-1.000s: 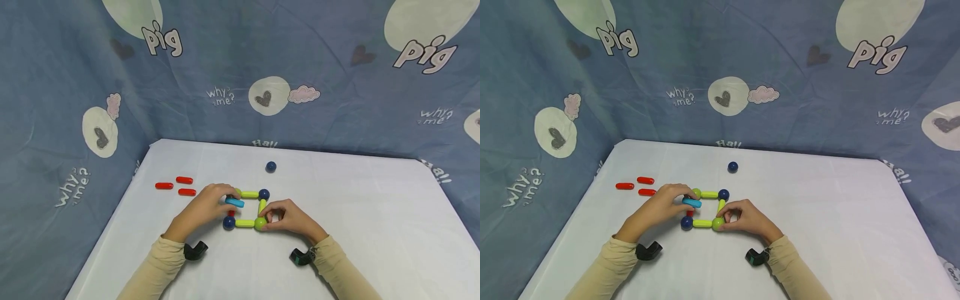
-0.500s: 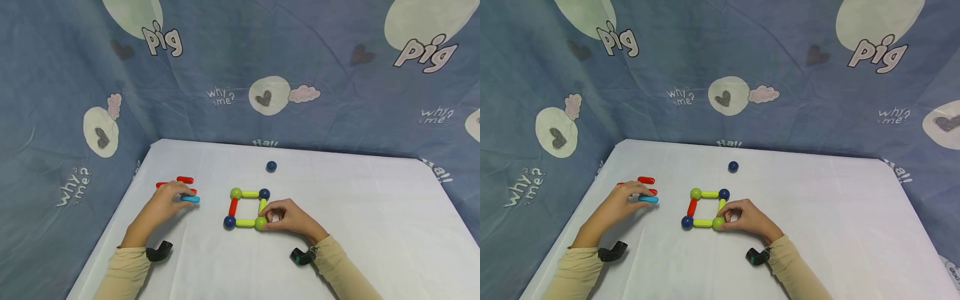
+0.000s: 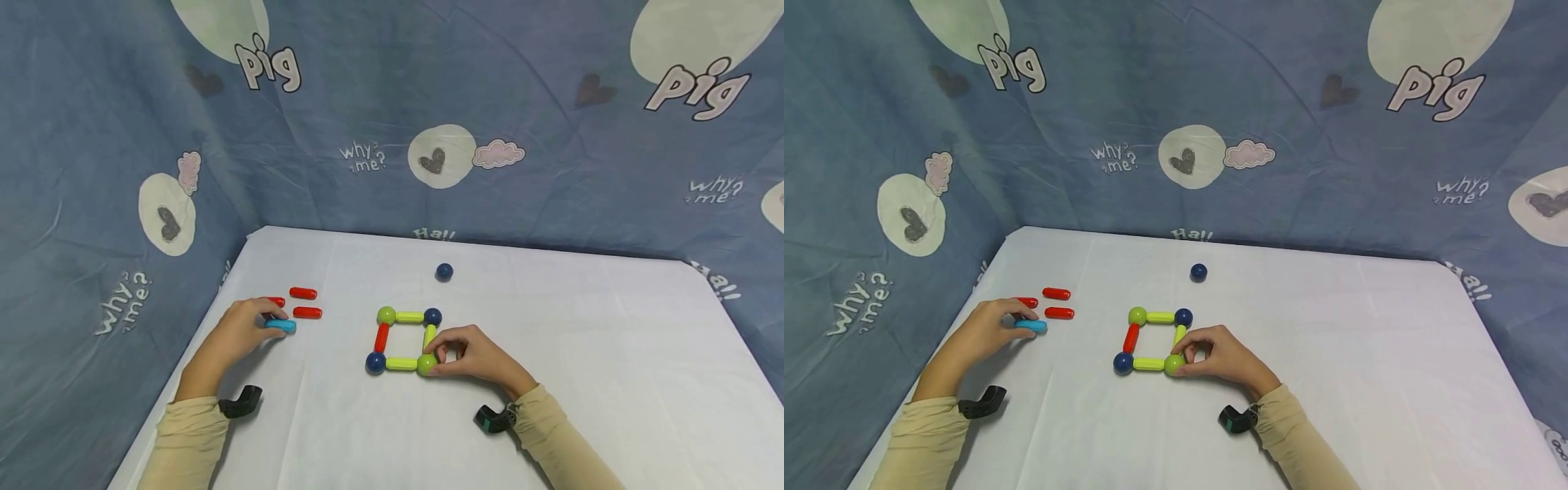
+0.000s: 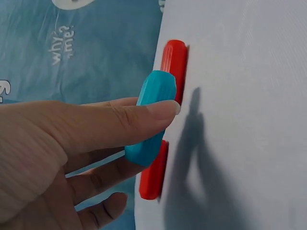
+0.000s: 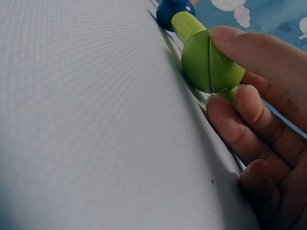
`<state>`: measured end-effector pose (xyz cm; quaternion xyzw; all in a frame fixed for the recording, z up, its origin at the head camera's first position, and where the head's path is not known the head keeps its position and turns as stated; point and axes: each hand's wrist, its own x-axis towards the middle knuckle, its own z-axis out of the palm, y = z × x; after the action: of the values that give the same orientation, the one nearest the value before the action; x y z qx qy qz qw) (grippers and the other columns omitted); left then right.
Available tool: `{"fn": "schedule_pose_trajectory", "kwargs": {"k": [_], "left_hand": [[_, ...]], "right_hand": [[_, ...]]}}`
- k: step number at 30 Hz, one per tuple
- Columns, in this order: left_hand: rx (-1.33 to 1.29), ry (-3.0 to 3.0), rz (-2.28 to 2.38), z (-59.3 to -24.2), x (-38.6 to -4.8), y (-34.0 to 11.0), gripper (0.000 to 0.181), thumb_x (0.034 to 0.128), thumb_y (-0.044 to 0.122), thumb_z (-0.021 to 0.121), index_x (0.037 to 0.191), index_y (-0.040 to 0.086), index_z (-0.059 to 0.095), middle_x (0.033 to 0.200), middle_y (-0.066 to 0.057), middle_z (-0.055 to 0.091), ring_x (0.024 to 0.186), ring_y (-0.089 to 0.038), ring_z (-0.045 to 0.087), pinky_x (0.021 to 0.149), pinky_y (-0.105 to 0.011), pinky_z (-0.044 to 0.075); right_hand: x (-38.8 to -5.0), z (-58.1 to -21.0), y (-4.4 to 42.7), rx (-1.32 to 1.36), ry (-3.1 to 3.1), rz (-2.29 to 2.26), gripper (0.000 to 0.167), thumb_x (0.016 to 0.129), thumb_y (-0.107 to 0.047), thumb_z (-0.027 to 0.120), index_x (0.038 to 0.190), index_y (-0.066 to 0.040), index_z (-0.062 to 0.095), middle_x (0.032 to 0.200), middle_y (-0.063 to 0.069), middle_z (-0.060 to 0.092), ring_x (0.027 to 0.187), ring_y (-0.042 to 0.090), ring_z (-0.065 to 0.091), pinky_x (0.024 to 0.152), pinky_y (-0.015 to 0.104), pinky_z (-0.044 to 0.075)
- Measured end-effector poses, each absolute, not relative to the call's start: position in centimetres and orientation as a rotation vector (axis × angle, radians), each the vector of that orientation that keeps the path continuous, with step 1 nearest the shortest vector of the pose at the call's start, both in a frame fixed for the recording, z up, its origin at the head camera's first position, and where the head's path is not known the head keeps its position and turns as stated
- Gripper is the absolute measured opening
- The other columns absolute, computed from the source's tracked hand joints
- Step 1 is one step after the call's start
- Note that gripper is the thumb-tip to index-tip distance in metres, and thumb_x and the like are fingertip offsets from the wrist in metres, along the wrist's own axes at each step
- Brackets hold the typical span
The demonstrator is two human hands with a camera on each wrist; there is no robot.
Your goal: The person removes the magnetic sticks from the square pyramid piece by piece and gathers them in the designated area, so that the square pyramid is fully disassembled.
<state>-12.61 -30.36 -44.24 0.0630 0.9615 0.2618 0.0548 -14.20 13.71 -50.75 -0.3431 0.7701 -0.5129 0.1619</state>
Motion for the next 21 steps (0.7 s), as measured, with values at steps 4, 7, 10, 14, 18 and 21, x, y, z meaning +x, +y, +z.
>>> {"fn": "schedule_pose_trajectory", "kwargs": {"k": [4,7,10,14,18,21], "left_hand": [[0.184,2.887,0.803,-44.8,-12.8,-30.7,0.022,0.0819,0.006,0.086,0.102,0.006,0.078,0.098,-0.009,0.076,0.097,-0.029,0.066,0.097,-0.059,0.052],[0.185,2.876,0.811,-45.3,-12.9,-31.0,0.021,0.0828,0.006,0.085,0.103,0.006,0.078,0.098,-0.008,0.075,0.096,-0.027,0.066,0.096,-0.057,0.053],[0.189,2.878,0.814,-45.5,-13.0,-31.2,0.022,0.0830,0.006,0.084,0.104,0.006,0.078,0.099,-0.008,0.075,0.095,-0.026,0.065,0.095,-0.057,0.053],[0.202,2.882,0.824,-45.7,-13.0,-31.3,0.023,0.0831,0.005,0.084,0.105,0.005,0.078,0.099,-0.009,0.075,0.095,-0.027,0.065,0.096,-0.057,0.053],[0.208,2.876,0.832,-45.6,-13.0,-31.3,0.025,0.0829,0.005,0.084,0.107,0.004,0.078,0.104,-0.012,0.075,0.099,-0.030,0.066,0.098,-0.059,0.052],[0.195,2.867,0.836,-45.5,-12.9,-31.2,0.029,0.0826,0.006,0.085,0.110,0.004,0.077,0.108,-0.013,0.075,0.103,-0.032,0.066,0.100,-0.060,0.051]], "right_hand": [[-14.2,-50.8,13.7,-0.975,2.205,-1.458,0.025,0.083,-0.023,0.088,0.106,-0.023,0.078,0.080,-0.006,0.066,0.069,0.001,0.053,0.058,0.019,0.046],[-14.3,-50.8,13.8,-0.976,2.216,-1.448,0.025,0.083,-0.023,0.088,0.106,-0.024,0.078,0.080,-0.006,0.066,0.069,0.001,0.052,0.058,0.019,0.046],[-14.3,-50.9,13.8,-0.983,2.219,-1.447,0.025,0.083,-0.022,0.088,0.106,-0.023,0.078,0.080,-0.005,0.066,0.068,0.002,0.053,0.058,0.019,0.046],[-14.2,-50.7,13.7,-0.983,2.213,-1.459,0.025,0.083,-0.022,0.088,0.106,-0.021,0.078,0.080,-0.003,0.067,0.068,0.003,0.053,0.058,0.019,0.045],[-14.1,-50.6,13.7,-0.975,2.204,-1.473,0.025,0.083,-0.021,0.088,0.106,-0.019,0.078,0.080,0.000,0.067,0.069,0.004,0.053,0.059,0.018,0.045],[-14.1,-50.5,13.6,-0.980,2.197,-1.482,0.025,0.084,-0.019,0.087,0.107,-0.017,0.078,0.080,0.003,0.067,0.069,0.004,0.053,0.059,0.019,0.045]]}}
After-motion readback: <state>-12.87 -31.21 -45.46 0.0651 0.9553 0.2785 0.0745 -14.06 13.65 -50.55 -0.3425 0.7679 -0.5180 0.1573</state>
